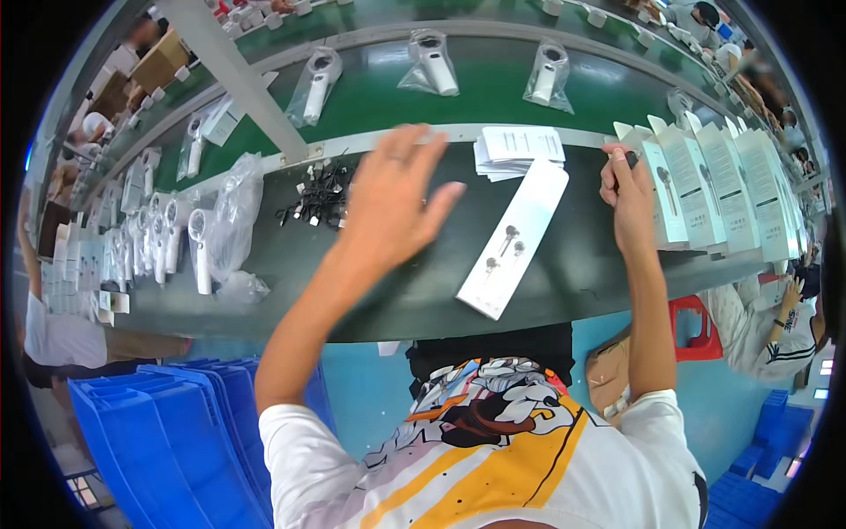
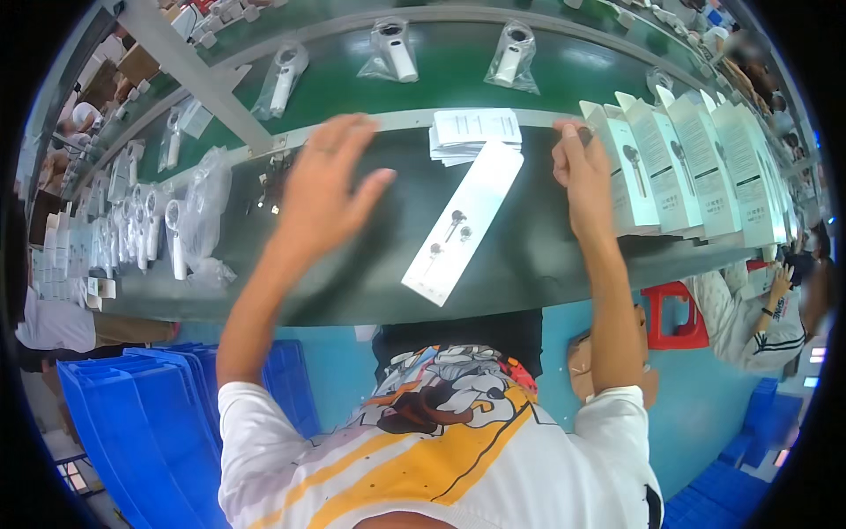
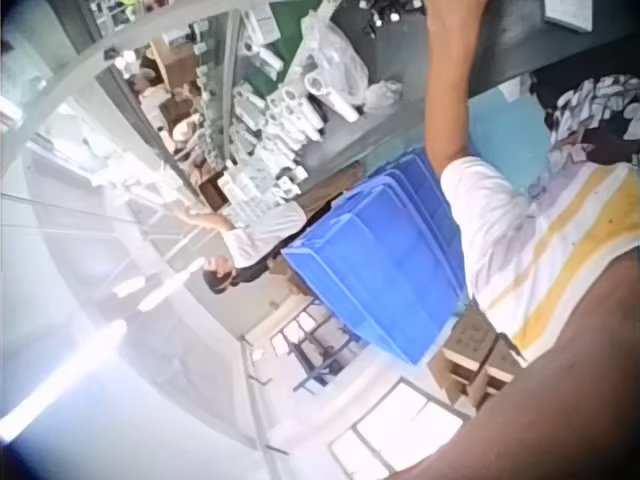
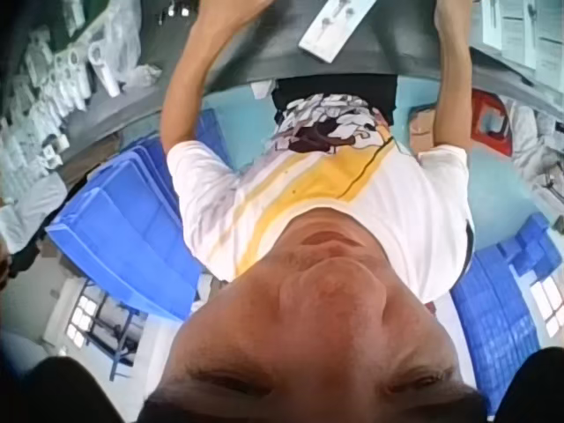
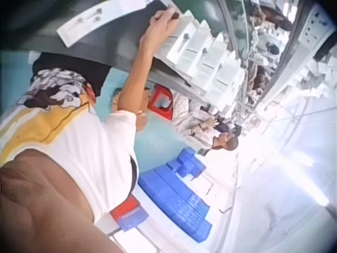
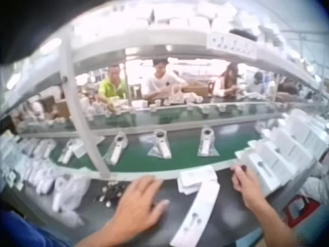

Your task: Packaging electronic devices by placing charging cables and manuals into boxes on an assembly line.

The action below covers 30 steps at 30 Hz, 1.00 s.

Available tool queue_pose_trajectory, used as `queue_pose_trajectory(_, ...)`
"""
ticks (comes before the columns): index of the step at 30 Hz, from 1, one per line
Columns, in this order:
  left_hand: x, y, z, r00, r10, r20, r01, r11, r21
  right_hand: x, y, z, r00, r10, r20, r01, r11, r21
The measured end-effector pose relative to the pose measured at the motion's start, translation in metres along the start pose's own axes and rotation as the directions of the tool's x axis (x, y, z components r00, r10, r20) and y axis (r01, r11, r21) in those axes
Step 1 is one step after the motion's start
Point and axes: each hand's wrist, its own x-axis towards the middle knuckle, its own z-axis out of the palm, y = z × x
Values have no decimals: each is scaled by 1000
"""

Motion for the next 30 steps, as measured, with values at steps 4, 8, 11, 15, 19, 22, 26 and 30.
queue_pose_trajectory(4, 24, 33, 54, 991, 81, 102, -64, 984, -167, 18, 33, -10, 999, 53, -1, -50, 946, 322)
queue_pose_trajectory(8, 58, 6, 97, 987, 81, 140, -58, 985, -162, 15, 34, 3, 1000, 13, -20, -9, 981, 196)
queue_pose_trajectory(11, 70, -1, 109, 955, 157, 250, -128, 983, -130, 13, 39, 0, 965, -243, -97, 222, 957, -189)
queue_pose_trajectory(15, 84, -3, 115, 905, 146, 399, -86, 983, -165, 25, 37, -4, 999, -10, -52, 18, 987, 158)
queue_pose_trajectory(19, 86, 0, 121, 889, 60, 455, 6, 990, -142, 41, 54, -2, 999, 8, -31, 4, 938, 345)
queue_pose_trajectory(22, 84, -2, 122, 904, 53, 423, 21, 985, -169, 46, 57, -2, 999, 44, -3, -39, 917, 396)
queue_pose_trajectory(26, 81, -2, 120, 936, 67, 346, 5, 979, -203, 47, 60, -2, 998, 64, 27, -69, 924, 377)
queue_pose_trajectory(30, 78, -9, 127, 956, 106, 273, -53, 979, -195, 48, 60, -1, 998, 58, 29, -65, 925, 376)
